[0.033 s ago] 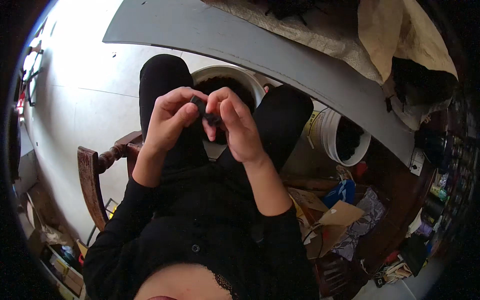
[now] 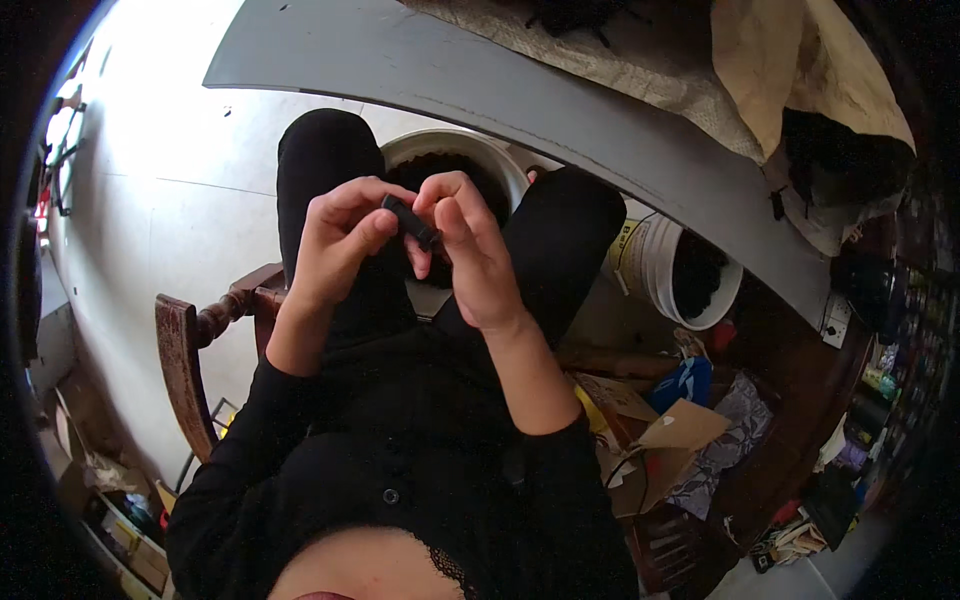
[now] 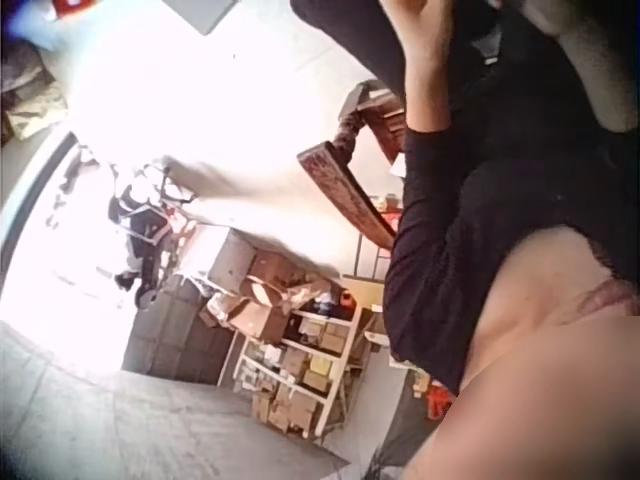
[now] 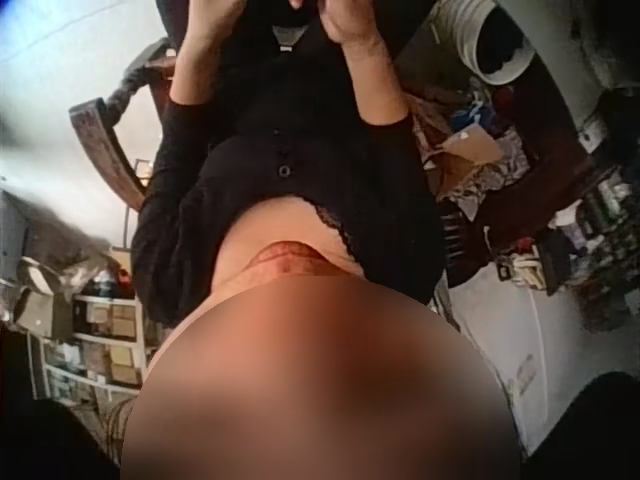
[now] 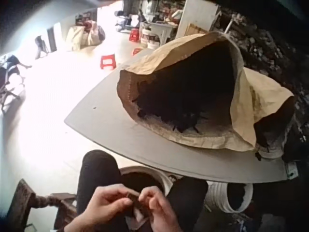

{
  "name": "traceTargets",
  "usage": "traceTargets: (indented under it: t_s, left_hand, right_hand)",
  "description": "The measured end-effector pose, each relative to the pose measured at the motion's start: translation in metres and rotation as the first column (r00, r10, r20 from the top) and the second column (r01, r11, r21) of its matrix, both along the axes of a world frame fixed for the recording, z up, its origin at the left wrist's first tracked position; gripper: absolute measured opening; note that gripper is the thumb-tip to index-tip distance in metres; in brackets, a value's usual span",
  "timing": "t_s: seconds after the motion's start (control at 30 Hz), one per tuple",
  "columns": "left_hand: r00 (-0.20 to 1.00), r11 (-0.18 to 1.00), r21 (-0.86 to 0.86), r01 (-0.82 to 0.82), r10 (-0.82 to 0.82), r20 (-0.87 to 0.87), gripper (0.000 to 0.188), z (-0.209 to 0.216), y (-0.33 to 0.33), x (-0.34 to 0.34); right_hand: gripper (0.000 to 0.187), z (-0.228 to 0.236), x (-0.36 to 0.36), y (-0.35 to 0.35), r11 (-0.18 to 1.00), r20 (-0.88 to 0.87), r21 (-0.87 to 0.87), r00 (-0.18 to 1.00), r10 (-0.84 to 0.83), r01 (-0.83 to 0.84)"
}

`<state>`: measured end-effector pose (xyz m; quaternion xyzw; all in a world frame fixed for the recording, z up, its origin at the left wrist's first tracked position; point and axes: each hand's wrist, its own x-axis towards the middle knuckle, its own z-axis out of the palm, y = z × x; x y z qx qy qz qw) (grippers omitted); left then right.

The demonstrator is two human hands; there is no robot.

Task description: Inspecting and sorting small black rubber rings from a paper bag.

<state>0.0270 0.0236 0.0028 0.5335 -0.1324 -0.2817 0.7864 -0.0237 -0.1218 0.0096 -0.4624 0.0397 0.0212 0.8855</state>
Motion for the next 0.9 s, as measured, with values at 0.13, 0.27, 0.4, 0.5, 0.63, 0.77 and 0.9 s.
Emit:
traceTargets:
  t_s: [0.13,0.27,0.4,0.5,0.63,0.77,0.9]
  left_hand:
    - [0.993,0.999,0.007,-0.051,0.05,0.109,0.019,0.005,-0.004,-0.014]
    - [0.985,0.997,0.065,-0.053,0.041,0.168,0.019,0.005,-0.011,-0.022]
    - [0.99,0.994,0.044,-0.102,0.097,0.101,0.011,0.013,-0.023,-0.032]
    - [0.995,0.995,0.057,-0.082,0.078,0.065,0.01,0.005,-0.022,-0.032]
    - [0.945,0.979,0.151,-0.134,0.08,0.316,0.008,-0.002,-0.02,-0.024]
    - [0.71,0.825,0.451,-0.34,-0.089,0.698,0.024,0.007,-0.019,-0.021]
    - [0.531,0.805,0.444,-0.393,-0.196,0.825,0.049,0.015,-0.018,-0.021]
  right_hand:
    - [0.015,0.002,-0.013,0.004,0.969,-0.088,-0.235,0.992,-0.096,0.073]
    - [0.014,-0.004,-0.015,0.013,0.719,0.14,-0.59,0.923,-0.358,0.368]
    - [0.016,-0.003,-0.019,0.02,0.583,0.252,-0.671,0.88,-0.402,0.458]
    - [0.013,-0.007,-0.024,0.02,0.583,0.29,-0.669,0.884,-0.366,0.461]
    - [0.01,-0.013,-0.024,0.013,0.459,0.374,-0.757,0.884,-0.281,0.466]
    - [0.01,0.006,-0.025,-0.003,0.356,0.266,-0.872,0.936,-0.232,0.336]
    - [0.014,0.008,-0.02,-0.003,0.459,0.139,-0.872,0.985,-0.103,0.171]
